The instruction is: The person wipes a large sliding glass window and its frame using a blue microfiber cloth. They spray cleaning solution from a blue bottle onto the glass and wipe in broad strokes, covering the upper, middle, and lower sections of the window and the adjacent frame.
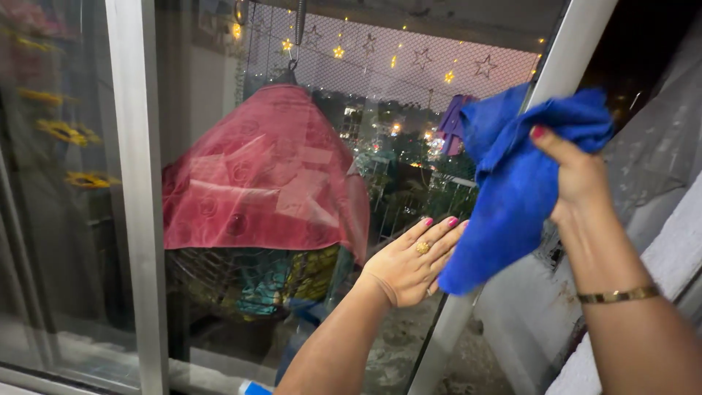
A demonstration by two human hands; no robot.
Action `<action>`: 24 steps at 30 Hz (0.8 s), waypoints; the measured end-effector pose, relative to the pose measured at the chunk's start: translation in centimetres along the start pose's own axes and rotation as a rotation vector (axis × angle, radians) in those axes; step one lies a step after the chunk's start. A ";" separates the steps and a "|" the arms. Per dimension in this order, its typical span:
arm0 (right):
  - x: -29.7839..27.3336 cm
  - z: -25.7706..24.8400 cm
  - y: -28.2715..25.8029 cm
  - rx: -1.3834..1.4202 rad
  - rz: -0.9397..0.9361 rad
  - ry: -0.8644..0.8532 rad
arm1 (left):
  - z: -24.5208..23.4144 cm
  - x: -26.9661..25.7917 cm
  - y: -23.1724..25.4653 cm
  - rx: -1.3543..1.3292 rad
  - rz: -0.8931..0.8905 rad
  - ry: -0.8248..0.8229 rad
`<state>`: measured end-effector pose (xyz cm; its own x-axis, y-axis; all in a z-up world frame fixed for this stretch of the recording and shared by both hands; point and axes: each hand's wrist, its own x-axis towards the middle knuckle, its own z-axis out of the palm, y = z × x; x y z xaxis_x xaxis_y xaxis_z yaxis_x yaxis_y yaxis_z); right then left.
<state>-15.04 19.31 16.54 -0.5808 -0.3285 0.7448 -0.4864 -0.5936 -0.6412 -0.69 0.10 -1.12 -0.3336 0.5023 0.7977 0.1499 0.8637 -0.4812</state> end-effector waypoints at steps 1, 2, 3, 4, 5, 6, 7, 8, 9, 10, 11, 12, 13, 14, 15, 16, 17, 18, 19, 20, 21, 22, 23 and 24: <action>-0.6 -0.4 0.3 -0.003 0.039 0.005 | -0.3 0.1 0.0 0.032 -0.007 0.011; -1.3 -0.8 0.7 -0.005 0.079 0.010 | -0.5 0.1 0.1 0.064 -0.013 0.020; -2.3 -1.0 1.3 -0.007 0.059 0.031 | -0.6 0.3 0.2 0.054 -0.021 0.015; -3.4 -1.0 2.0 -0.007 0.039 0.056 | -0.7 0.3 0.2 0.043 -0.024 0.007; -4.0 -0.9 2.3 -0.006 0.019 0.081 | -0.7 0.3 0.2 0.032 -0.028 0.000; -4.0 -0.5 2.4 -0.015 -0.031 0.095 | -0.7 0.3 0.2 0.023 -0.021 0.009; -4.0 -0.1 2.5 -0.024 -0.080 0.109 | -0.6 0.2 0.2 0.015 -0.014 0.019; -3.8 0.5 2.5 -0.032 -0.132 0.124 | -0.5 0.2 0.0 0.007 -0.004 0.031; -3.6 1.0 2.4 -0.047 -0.149 0.164 | -0.3 0.3 -0.3 -0.022 0.010 0.007; -3.4 1.4 2.3 -0.061 -0.160 0.205 | 0.1 0.1 -0.4 -0.052 0.020 -0.021; -3.2 1.8 2.4 -0.075 -0.171 0.245 | 0.5 0.0 -0.4 -0.083 0.030 -0.049; -2.9 2.4 2.4 -0.072 -0.187 0.287 | 0.9 -0.1 -0.3 -0.135 0.006 -0.023; -2.5 2.9 2.5 -0.069 -0.203 0.330 | 1.4 0.0 -0.1 -0.187 -0.018 0.002; -2.3 3.3 2.6 -0.063 -0.218 0.373 | 1.8 -0.1 -0.1 -0.238 -0.042 0.026; -2.2 3.5 2.7 -0.116 -0.221 0.415 | 2.0 -0.3 -0.2 -0.203 -0.019 0.020; -2.0 3.7 2.8 -0.170 -0.225 0.456 | 2.1 -0.5 -0.2 -0.167 0.003 0.016; -1.9 3.9 2.7 -0.224 -0.229 0.496 | 2.2 -0.6 -0.2 -0.130 0.025 0.012; -1.9 3.9 2.7 -0.171 -0.219 0.456 | 2.2 -0.6 -0.2 -0.155 0.006 0.018; -2.1 3.7 2.6 -0.119 -0.209 0.416 | 2.2 -0.6 -0.2 -0.179 -0.013 0.024; -2.5 3.4 2.5 -0.069 -0.199 0.377 | 2.2 -0.5 -0.1 -0.206 -0.032 0.031; -3.0 3.0 2.5 -0.067 -0.180 0.337 | 2.1 -0.5 0.0 -0.194 -0.021 0.016; -3.6 2.7 2.4 -0.064 -0.164 0.297 | 2.0 -0.4 -0.1 -0.181 -0.008 0.002; -4.0 2.4 2.4 -0.062 -0.148 0.258 | 1.8 -0.3 -0.2 -0.167 0.005 -0.013; -4.1 2.1 2.2 -0.052 -0.122 0.220 | 1.7 -0.3 -0.1 -0.069 0.009 -0.030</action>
<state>-12.35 17.81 12.47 -0.6408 -0.0856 0.7629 -0.5913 -0.5788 -0.5616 -2.15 -0.23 -1.93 -0.3595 0.5096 0.7817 0.2167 0.8604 -0.4613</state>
